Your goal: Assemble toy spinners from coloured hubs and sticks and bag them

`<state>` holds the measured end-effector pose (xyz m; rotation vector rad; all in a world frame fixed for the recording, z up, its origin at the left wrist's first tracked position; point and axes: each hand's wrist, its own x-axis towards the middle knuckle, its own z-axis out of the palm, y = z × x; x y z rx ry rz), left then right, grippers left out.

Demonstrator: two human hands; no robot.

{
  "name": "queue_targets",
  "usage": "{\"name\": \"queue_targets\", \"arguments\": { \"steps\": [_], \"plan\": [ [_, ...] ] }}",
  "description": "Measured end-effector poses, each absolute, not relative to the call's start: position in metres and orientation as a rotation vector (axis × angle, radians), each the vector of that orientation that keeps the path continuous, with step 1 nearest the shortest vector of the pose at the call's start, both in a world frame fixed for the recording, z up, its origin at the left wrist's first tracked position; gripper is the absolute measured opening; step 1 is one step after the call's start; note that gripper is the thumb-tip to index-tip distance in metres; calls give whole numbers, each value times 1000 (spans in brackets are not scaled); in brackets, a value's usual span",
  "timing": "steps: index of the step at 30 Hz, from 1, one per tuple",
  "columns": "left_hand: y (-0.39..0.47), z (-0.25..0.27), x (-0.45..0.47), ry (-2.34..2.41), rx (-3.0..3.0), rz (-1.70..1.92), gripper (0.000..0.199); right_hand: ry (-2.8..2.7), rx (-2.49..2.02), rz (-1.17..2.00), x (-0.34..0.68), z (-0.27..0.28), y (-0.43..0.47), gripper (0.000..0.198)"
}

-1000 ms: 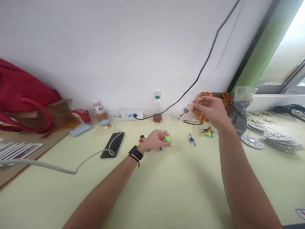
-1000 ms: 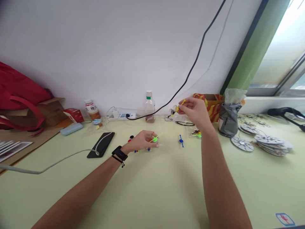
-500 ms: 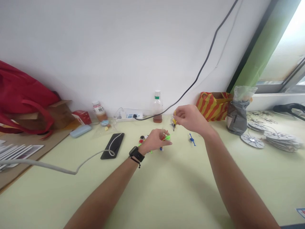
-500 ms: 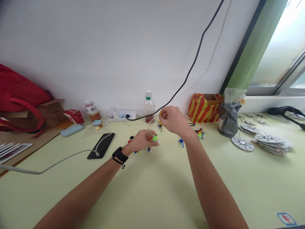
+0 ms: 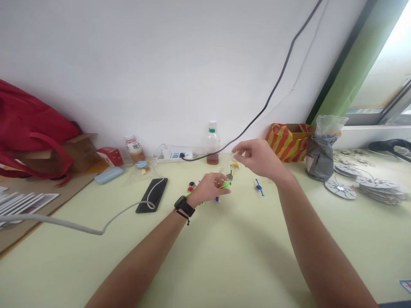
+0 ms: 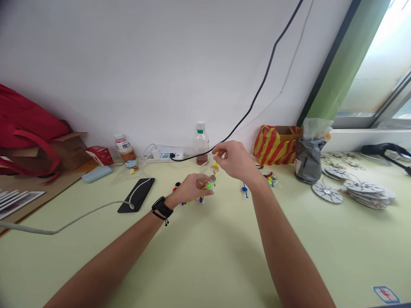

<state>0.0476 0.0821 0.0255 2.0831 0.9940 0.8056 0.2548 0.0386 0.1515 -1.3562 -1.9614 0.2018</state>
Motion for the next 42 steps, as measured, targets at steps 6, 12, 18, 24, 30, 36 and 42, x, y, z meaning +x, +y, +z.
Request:
{"name": "queue_targets", "arguments": {
  "steps": [6,12,18,24,30,36,42],
  "plan": [
    [84,24,47,993,2072,798,41,-2219,-1423,239,252,144,41,16],
    [83,28,48,983,2086,801,36,-2336,-1594,141,251,141,40,5],
    [80,31,47,951,2059,767,41,-2321,-1527,262,253,145,36,49],
    [78,38,48,777,1787,700,54,-2220,-1350,307,253,149,34,43],
    [78,39,48,722,1659,773,67,-2168,-1284,293,255,155,28,41],
    [75,38,54,713,1611,788,72,-2011,-1047,248,247,157,27,29],
    [82,40,48,727,1590,947,75,-2075,-1089,308,251,153,33,34]
  ]
}}
